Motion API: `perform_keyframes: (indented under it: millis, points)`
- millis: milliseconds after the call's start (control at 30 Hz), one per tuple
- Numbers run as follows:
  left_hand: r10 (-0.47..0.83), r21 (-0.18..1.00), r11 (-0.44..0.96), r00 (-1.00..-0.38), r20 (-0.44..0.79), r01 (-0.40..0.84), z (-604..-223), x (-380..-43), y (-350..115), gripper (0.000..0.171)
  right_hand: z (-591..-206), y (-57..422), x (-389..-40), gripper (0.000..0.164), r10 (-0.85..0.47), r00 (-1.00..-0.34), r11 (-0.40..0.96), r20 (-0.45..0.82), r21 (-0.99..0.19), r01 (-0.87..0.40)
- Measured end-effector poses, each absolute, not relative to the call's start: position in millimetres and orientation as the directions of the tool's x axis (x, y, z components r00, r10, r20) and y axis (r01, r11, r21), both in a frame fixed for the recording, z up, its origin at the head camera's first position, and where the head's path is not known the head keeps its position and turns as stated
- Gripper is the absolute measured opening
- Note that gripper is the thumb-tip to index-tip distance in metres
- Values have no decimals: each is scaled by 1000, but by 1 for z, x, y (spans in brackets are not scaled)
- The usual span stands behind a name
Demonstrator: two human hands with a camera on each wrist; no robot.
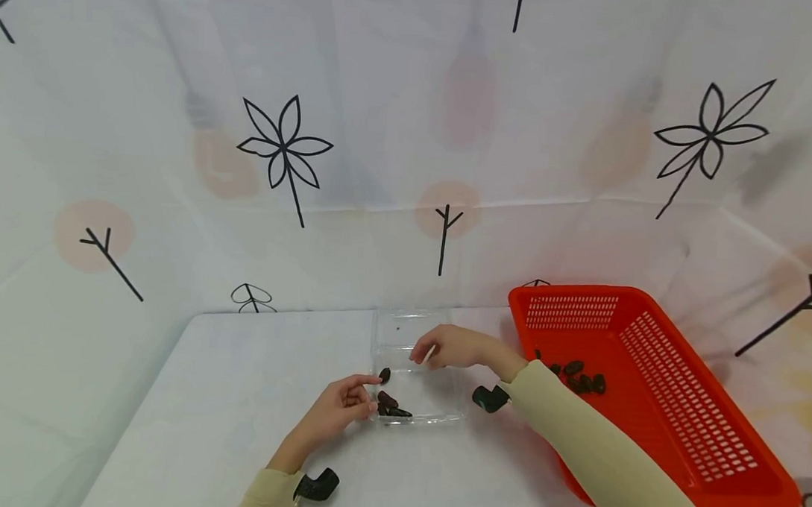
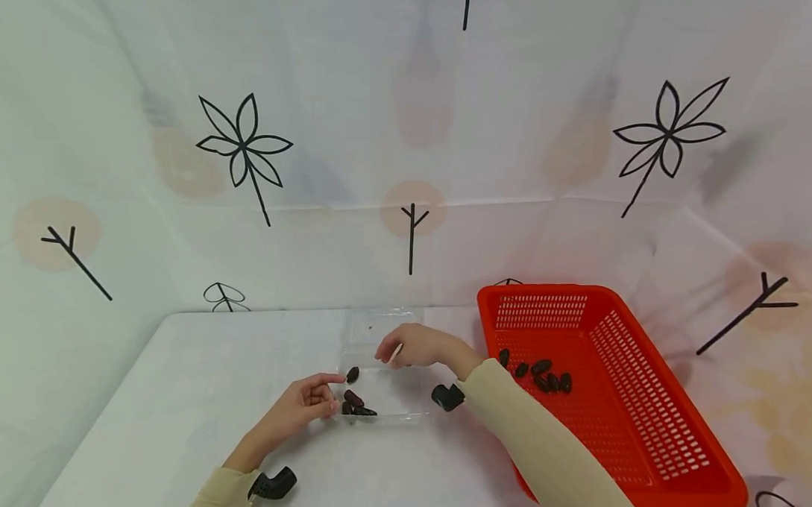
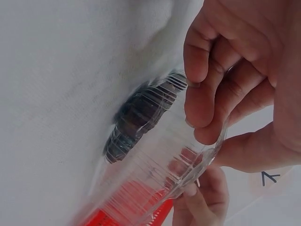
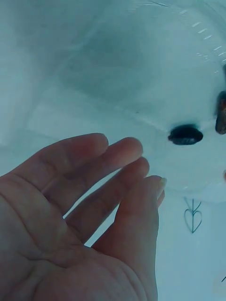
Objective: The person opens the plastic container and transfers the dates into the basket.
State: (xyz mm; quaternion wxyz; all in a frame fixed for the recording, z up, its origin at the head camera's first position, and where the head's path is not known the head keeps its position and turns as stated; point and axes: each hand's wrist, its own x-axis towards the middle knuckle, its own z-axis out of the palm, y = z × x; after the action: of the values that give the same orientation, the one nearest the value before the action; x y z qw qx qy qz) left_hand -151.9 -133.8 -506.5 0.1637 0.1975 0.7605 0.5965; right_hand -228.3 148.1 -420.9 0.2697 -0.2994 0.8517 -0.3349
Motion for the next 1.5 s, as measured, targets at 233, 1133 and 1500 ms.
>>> perform_keyframes:
  millis: [233,1133,1500]
  points:
    - [489,972,215,-872,-28,89,-504,-151,-135,46,-436,119,-227,32,-719,-639,559,-272,-773,-299]
    - [489,980,177,-872,-4,95,-502,-153,-131,45,-459,77,-219,18,-660,-583,687,-474,-695,-213]
    - [482,980,184,-876,-18,81,-505,-152,-130,48,-456,88,-221,23,-684,-579,634,-444,-755,-171]
